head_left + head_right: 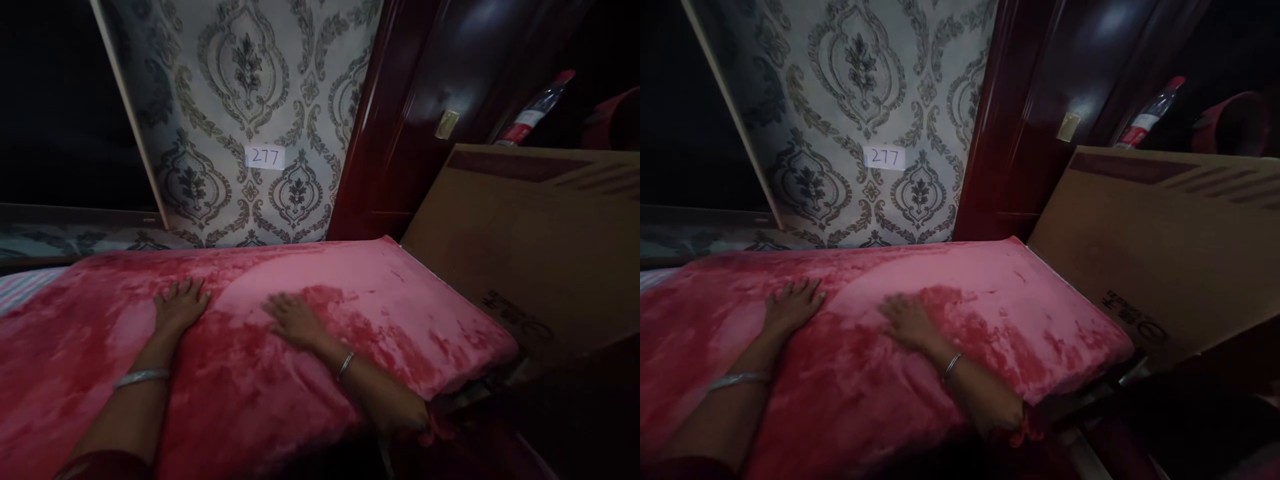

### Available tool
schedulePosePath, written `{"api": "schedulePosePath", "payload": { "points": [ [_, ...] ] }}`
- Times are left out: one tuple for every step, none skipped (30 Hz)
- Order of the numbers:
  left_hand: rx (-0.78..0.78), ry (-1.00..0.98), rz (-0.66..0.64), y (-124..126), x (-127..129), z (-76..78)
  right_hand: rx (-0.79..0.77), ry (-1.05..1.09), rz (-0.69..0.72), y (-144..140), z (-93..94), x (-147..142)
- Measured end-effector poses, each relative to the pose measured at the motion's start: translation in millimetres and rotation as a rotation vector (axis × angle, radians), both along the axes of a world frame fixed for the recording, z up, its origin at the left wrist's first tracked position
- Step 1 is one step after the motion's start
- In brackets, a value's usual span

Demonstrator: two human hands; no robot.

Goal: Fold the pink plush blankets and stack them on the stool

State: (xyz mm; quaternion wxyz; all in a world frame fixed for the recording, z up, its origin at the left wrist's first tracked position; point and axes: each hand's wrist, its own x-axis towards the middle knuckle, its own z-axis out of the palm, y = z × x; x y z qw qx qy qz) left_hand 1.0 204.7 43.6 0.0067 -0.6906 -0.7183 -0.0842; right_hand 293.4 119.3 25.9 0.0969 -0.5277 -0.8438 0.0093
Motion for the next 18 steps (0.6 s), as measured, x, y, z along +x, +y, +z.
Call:
{"api": "schedulePosePath", "payload": {
  "points": [
    [-0.001,-0.01,-0.004,0.0,-0.4,0.1,-0.049,-0.041,-0.176,2.6,3.6,21.1],
    [0.002,-0.021,-0.008,0.1,-0.7,0.1,-0.059,-0.054,-0.308,3.9,6.8,48.2],
    [0.01,-0.033,-0.012,0.2,-0.8,0.1,-0.064,-0.063,-0.41,2.9,8.9,79.2],
    [0.014,-0.043,-0.012,0.4,-0.8,0.2,-0.071,-0.072,-0.515,-1.4,9.7,111.8],
    [0.016,-0.051,-0.012,0.4,-0.5,0.4,-0.079,-0.08,-0.626,-9.0,9.3,143.9],
    [0.014,-0.055,-0.012,0.4,-0.1,0.7,-0.1,-0.087,-0.761,-19.6,7.8,173.9],
    [0.016,-0.057,-0.011,0.0,0.5,1.2,-0.162,-0.088,-0.95,-32.3,5.9,200.3],
    [0.019,-0.055,-0.012,-0.9,1.2,1.9,-0.171,-0.091,-1.033,-45.9,3.9,222.4],
    [0.027,-0.051,-0.016,-2.3,1.9,3.1,-0.181,-0.092,-1.089,-59.2,2.3,239.6],
    [0.041,-0.041,-0.021,-4.2,2.6,4.7,-0.188,-0.092,-1.135,-71.0,1.5,251.9],
    [0.064,-0.028,-0.02,-6.8,3.3,7.0,-0.185,-0.091,-1.151,-80.5,1.5,259.0],
    [0.092,-0.011,-0.012,-9.9,3.9,10.1,-0.183,-0.088,-1.162,-87.4,2.1,261.0],
    [0.128,0.008,0.002,-13.3,4.7,13.9,-0.177,-0.084,-1.162,-91.6,3.1,258.0],
    [0.165,0.03,0.02,-17.1,5.8,18.4,-0.168,-0.081,-1.15,-93.7,4.0,250.0],
    [0.2,0.049,0.037,-21.0,7.7,23.4,-0.153,-0.07,-1.102,-94.2,4.4,237.0],
    [0.22,0.063,0.039,-25.1,10.7,28.3,-0.135,-0.057,-1.039,-93.8,4.0,219.5],
    [0.218,0.07,0.024,-29.4,15.3,32.8,-0.117,-0.041,-0.945,-93.1,2.8,198.3],
    [0.205,0.072,-0.008,-33.9,21.8,36.2,-0.075,0.001,-0.754,-92.5,0.7,174.7]
  ]
}}
